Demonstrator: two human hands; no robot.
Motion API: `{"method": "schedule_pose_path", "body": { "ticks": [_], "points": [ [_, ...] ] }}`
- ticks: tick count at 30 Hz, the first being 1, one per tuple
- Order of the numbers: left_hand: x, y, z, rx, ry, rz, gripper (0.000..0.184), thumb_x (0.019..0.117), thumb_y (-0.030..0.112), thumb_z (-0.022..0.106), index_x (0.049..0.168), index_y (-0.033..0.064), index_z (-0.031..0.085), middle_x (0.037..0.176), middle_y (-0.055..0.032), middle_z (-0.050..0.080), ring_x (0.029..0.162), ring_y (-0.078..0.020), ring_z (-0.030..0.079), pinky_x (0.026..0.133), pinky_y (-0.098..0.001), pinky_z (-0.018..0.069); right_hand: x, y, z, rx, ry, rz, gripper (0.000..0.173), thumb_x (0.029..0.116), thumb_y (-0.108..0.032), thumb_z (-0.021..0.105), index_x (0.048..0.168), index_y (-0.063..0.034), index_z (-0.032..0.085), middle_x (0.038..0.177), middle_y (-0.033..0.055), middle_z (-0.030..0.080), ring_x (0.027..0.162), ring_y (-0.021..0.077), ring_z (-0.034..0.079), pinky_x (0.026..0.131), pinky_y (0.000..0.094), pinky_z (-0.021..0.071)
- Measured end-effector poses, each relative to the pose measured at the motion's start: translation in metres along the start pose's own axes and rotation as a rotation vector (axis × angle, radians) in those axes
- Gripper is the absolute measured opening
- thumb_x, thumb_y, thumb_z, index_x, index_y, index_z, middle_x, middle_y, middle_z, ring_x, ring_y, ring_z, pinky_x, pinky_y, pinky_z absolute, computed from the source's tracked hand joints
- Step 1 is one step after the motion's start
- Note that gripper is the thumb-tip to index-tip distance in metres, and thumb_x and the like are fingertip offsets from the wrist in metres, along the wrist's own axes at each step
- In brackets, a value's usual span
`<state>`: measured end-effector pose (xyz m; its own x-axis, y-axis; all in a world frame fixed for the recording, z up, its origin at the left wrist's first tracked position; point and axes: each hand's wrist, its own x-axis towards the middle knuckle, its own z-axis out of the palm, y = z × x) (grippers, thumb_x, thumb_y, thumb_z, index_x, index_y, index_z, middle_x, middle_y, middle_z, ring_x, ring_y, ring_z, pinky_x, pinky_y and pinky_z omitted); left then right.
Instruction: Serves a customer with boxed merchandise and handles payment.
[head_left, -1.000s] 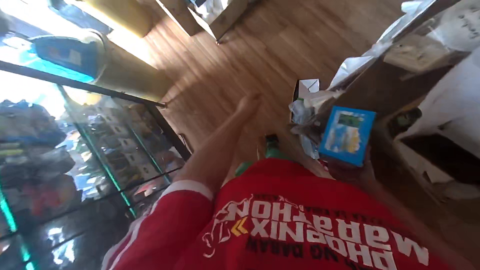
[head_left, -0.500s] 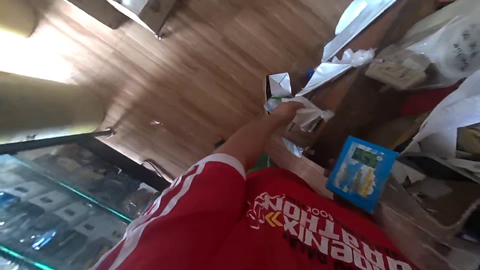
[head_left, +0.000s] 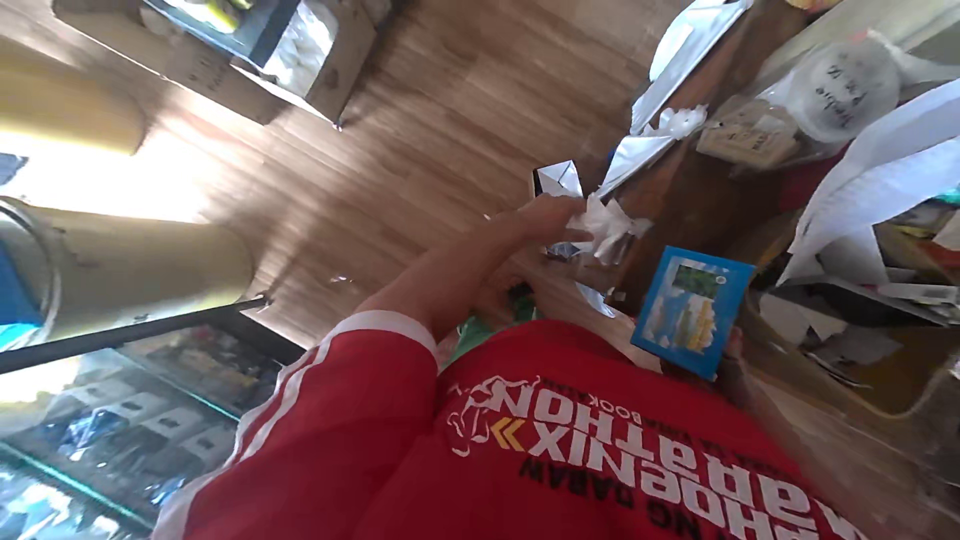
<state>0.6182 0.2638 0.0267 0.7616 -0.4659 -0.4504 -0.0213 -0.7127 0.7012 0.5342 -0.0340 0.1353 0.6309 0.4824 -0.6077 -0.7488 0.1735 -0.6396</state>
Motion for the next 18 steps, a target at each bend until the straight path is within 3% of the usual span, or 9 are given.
{"method": "schedule_pose_path", "body": {
  "ticks": [2, 4, 5, 8, 10, 12, 14, 16, 18],
  "points": [
    [-0.01, 0.009, -0.008, -0.007, -0.008, -0.003, 0.041, 0.1059, 0.016, 0.051, 0.142, -0.0031, 0.053, 0.141, -0.0244, 0.057, 0.13, -0.0395, 0.056, 0.109, -0.0583, 0.0412, 0.0, -0.007, -0.002, -0.051, -0.036, -0.006, 0.05, 0.065, -0.068, 0.08, 0.086, -0.0255, 0.067, 0.071, -0.0124, 0.068, 0.05, -0.006, 0.055, 0.047, 0.0095, 0.0443],
    [-0.013, 0.017, -0.014, 0.045, -0.001, -0.016, 0.038, 0.1031, 0.005, 0.048, 0.139, -0.0025, 0.056, 0.14, -0.0232, 0.057, 0.131, -0.0381, 0.055, 0.109, -0.0566, 0.0405, -0.002, -0.011, 0.001, -0.085, -0.008, 0.007, 0.053, 0.066, -0.069, 0.08, 0.088, -0.0239, 0.062, 0.07, -0.0125, 0.067, 0.049, -0.0058, 0.054, 0.046, 0.0097, 0.0436],
    [-0.012, 0.019, -0.015, 0.071, 0.028, -0.016, 0.035, 0.1026, 0.004, 0.048, 0.136, -0.0018, 0.059, 0.137, -0.0226, 0.059, 0.129, -0.0376, 0.057, 0.109, -0.0565, 0.0412, -0.002, -0.013, 0.001, -0.085, -0.006, 0.016, 0.052, 0.0636, -0.07, 0.079, 0.086, -0.0257, 0.063, 0.07, -0.0131, 0.067, 0.05, -0.0061, 0.055, 0.048, 0.0093, 0.0443],
    [-0.004, 0.014, -0.009, 0.12, 0.185, -0.007, 0.027, 0.1026, 0.008, 0.053, 0.123, -0.001, 0.069, 0.124, -0.0215, 0.067, 0.122, -0.0375, 0.061, 0.109, -0.0577, 0.0399, 0.012, 0.004, -0.048, -0.033, -0.284, 0.048, 0.051, 0.0787, -0.074, 0.068, 0.1, -0.0287, 0.074, 0.075, -0.0099, 0.07, 0.051, -0.0037, 0.057, 0.046, 0.014, 0.0471],
    [-0.014, -0.011, 0.008, 0.22, 0.219, -0.159, 0.023, 0.1005, 0.013, 0.061, 0.116, -0.0006, 0.071, 0.119, -0.0213, 0.069, 0.118, -0.0391, 0.063, 0.109, -0.0602, 0.0411, 0.013, 0.004, -0.046, -0.069, -0.212, 0.027, 0.051, 0.0765, -0.075, 0.07, 0.101, -0.0298, 0.073, 0.078, -0.0097, 0.072, 0.056, -0.0016, 0.06, 0.051, 0.017, 0.0519],
    [-0.049, -0.065, 0.058, 0.311, 0.37, -0.375, 0.024, 0.0923, 0.021, 0.068, 0.099, -0.0021, 0.073, 0.102, -0.0264, 0.07, 0.099, -0.0472, 0.067, 0.09, -0.0716, 0.0479, 0.004, -0.004, -0.018, -0.122, -0.032, 0.016, 0.054, 0.0681, -0.075, 0.075, 0.098, -0.0298, 0.066, 0.081, -0.0119, 0.071, 0.062, -0.0012, 0.064, 0.057, 0.0169, 0.0548],
    [-0.082, -0.072, 0.03, 0.079, 0.101, -0.782, 0.036, 0.1034, 0.028, 0.055, 0.118, -0.0021, 0.068, 0.124, -0.0271, 0.065, 0.12, -0.0462, 0.06, 0.101, -0.0693, 0.0441, 0.014, -0.002, -0.019, -0.085, -0.023, 0.003, 0.061, 0.0644, -0.077, 0.075, 0.098, -0.026, 0.068, 0.08, -0.0092, 0.072, 0.059, -0.0002, 0.062, 0.053, 0.0167, 0.0518],
    [-0.118, -0.07, 0.016, -0.31, 0.345, -0.821, 0.046, 0.1089, 0.036, 0.047, 0.122, -0.0043, 0.065, 0.122, -0.0296, 0.065, 0.118, -0.0447, 0.061, 0.1, -0.0666, 0.0452, 0.025, 0.016, -0.041, 0.015, -0.186, 0.059, 0.069, 0.0682, -0.08, 0.071, 0.108, -0.0237, 0.07, 0.083, -0.0062, 0.072, 0.062, 0.001, 0.064, 0.055, 0.0186, 0.0533],
    [-0.144, -0.043, 0.01, -0.655, 0.684, -0.682, 0.043, 0.11, 0.032, 0.046, 0.121, -0.0046, 0.064, 0.108, -0.023, 0.067, 0.101, -0.0324, 0.065, 0.093, -0.053, 0.0506, 0.043, 0.022, -0.04, 0.052, -0.346, 0.1, 0.072, 0.0668, -0.085, 0.067, 0.105, -0.0242, 0.072, 0.072, -0.0071, 0.066, 0.049, -0.0007, 0.052, 0.045, 0.0169, 0.0437]
  ]
}}
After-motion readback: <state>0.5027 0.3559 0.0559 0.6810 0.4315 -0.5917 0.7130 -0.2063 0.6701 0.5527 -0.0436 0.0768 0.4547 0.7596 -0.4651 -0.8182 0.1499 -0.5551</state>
